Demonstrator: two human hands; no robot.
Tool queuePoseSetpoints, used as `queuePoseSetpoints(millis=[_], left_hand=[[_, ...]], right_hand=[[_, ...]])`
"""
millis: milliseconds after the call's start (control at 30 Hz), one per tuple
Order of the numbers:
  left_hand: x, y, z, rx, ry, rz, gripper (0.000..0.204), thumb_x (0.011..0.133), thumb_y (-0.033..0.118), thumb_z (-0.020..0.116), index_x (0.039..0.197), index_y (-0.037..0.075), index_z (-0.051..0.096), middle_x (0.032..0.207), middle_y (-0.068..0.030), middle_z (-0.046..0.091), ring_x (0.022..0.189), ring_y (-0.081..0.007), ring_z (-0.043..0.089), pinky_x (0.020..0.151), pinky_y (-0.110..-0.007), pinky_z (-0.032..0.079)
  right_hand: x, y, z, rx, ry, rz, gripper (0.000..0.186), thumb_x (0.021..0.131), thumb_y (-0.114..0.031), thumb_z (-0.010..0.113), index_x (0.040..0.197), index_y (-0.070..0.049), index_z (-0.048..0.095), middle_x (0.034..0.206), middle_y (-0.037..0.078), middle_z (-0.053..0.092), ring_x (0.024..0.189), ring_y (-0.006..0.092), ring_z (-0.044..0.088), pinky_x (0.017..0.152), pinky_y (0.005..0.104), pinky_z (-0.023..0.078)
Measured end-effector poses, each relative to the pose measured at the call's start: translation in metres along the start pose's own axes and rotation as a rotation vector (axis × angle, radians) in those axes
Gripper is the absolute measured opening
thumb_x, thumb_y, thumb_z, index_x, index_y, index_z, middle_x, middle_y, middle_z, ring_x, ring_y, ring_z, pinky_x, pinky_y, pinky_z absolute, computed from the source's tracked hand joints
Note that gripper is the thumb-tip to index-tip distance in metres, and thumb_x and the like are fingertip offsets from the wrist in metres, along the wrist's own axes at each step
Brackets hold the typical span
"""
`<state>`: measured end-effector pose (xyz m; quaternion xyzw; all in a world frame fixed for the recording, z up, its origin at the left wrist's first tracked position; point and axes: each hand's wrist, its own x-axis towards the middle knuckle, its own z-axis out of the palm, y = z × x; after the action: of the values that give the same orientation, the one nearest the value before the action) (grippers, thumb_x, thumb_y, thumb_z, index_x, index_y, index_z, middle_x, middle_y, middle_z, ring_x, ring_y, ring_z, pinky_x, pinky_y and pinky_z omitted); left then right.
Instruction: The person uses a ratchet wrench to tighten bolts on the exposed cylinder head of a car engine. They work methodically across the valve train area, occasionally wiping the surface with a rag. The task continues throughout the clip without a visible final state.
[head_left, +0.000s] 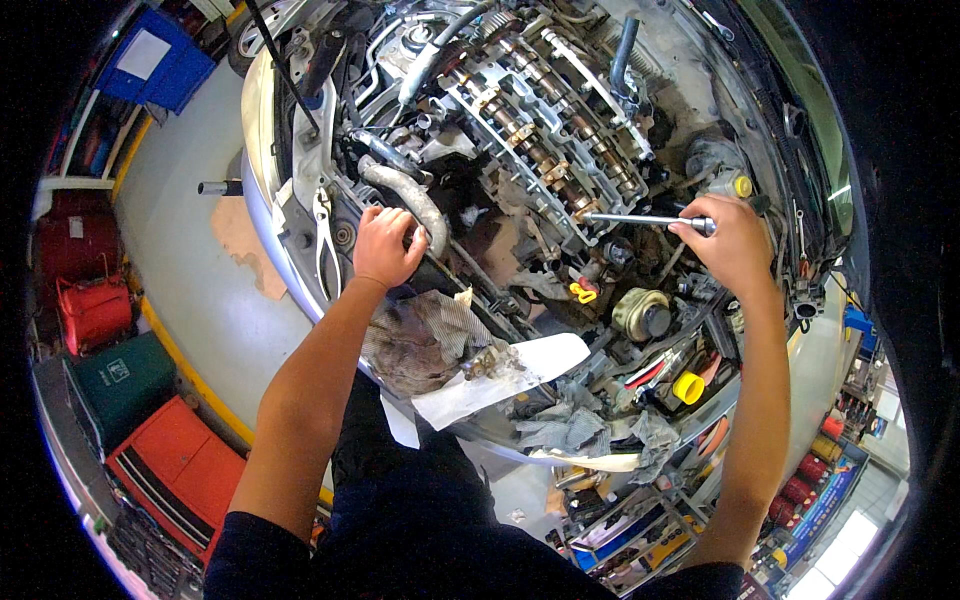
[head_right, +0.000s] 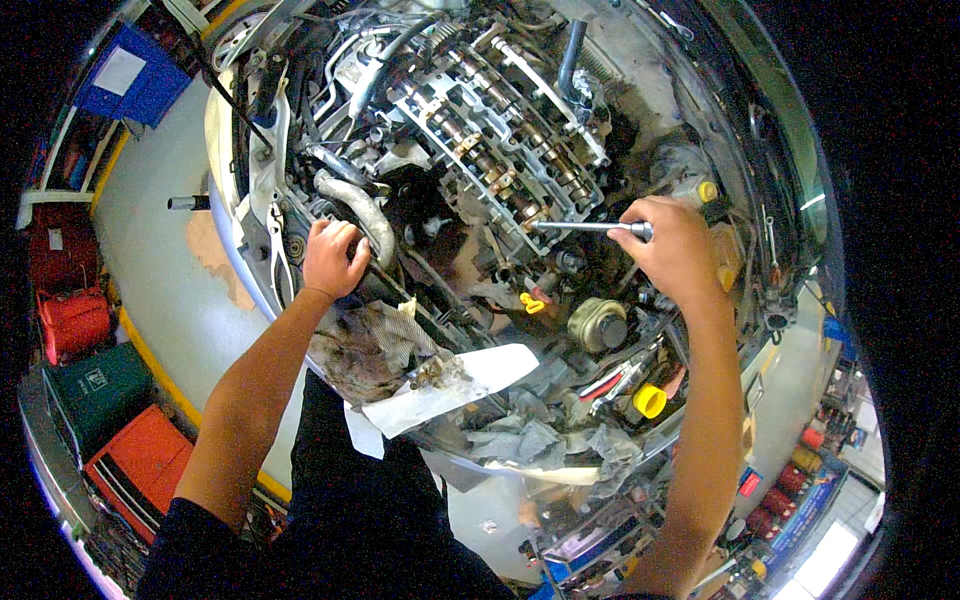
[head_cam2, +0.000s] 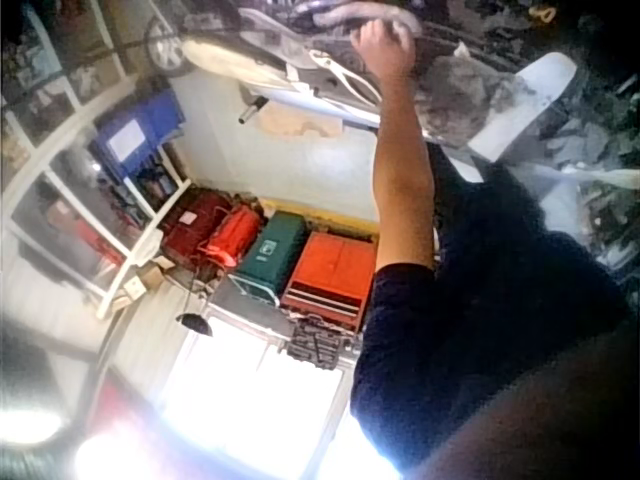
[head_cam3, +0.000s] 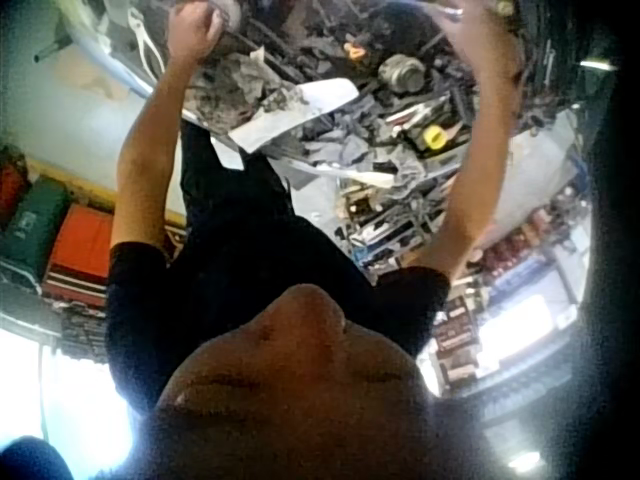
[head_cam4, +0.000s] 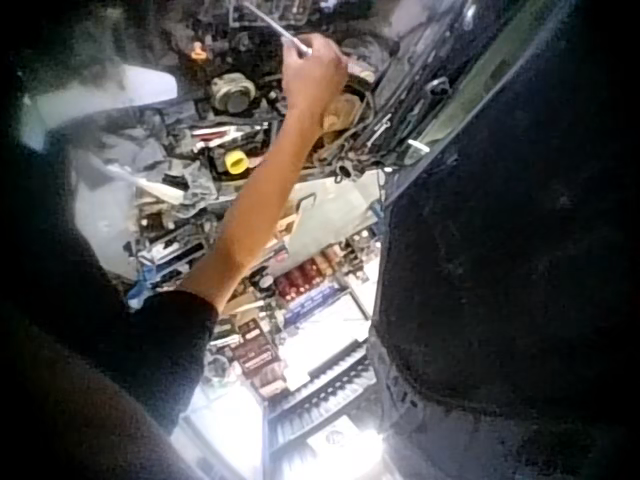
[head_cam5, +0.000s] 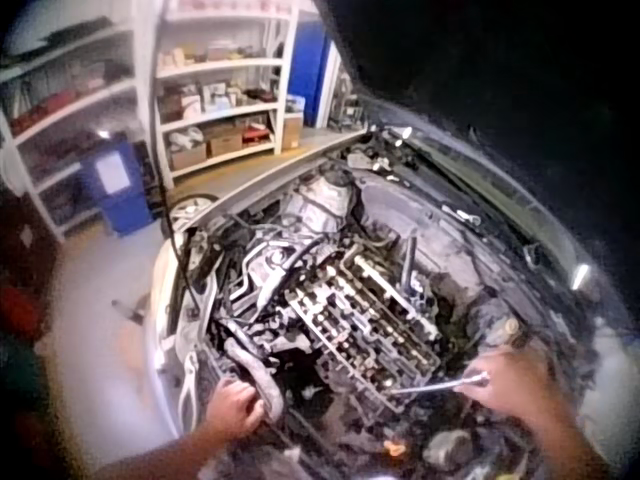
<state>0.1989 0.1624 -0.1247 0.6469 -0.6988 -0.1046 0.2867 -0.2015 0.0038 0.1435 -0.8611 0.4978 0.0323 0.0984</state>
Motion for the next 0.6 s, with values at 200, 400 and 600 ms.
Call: queuePoseSetpoints(millis=[200, 400, 600], left_hand=[[-0.001, -0.002, 0.001, -0.003, 0.000, -0.004, 0.021, 0.090, 0.024, 0.068, 0.084, 0.005, 0.064, 0.084, -0.0115, 0.065, 0.086, -0.0330, 0.065, 0.095, -0.048, 0.046], [0.000, -0.002, 0.002, -0.011, 0.006, -0.002, 0.021, 0.090, 0.025, 0.068, 0.084, 0.005, 0.064, 0.084, -0.0119, 0.065, 0.086, -0.0334, 0.064, 0.095, -0.047, 0.046], [-0.002, -0.004, 0.002, -0.038, -0.007, -0.025, 0.022, 0.090, 0.026, 0.068, 0.083, 0.005, 0.064, 0.084, -0.0125, 0.064, 0.087, -0.0335, 0.064, 0.095, -0.047, 0.045]], right_hand=[[0.014, -0.010, -0.008, 0.081, -0.130, 0.209, 0.028, 0.088, -0.026, 0.087, 0.095, -0.001, 0.077, 0.097, 0.014, 0.077, 0.091, 0.0349, 0.073, 0.078, 0.0431, 0.056], [0.015, -0.007, -0.002, -0.293, -0.109, -0.298, 0.026, 0.086, -0.030, 0.087, 0.090, -0.008, 0.073, 0.089, 0.013, 0.073, 0.090, 0.0315, 0.072, 0.084, 0.0464, 0.053], [0.030, -0.019, 0.001, -0.232, -0.098, -0.125, 0.040, 0.094, -0.044, 0.081, 0.086, -0.005, 0.073, 0.083, 0.013, 0.072, 0.079, 0.0323, 0.068, 0.078, 0.0455, 0.053]])
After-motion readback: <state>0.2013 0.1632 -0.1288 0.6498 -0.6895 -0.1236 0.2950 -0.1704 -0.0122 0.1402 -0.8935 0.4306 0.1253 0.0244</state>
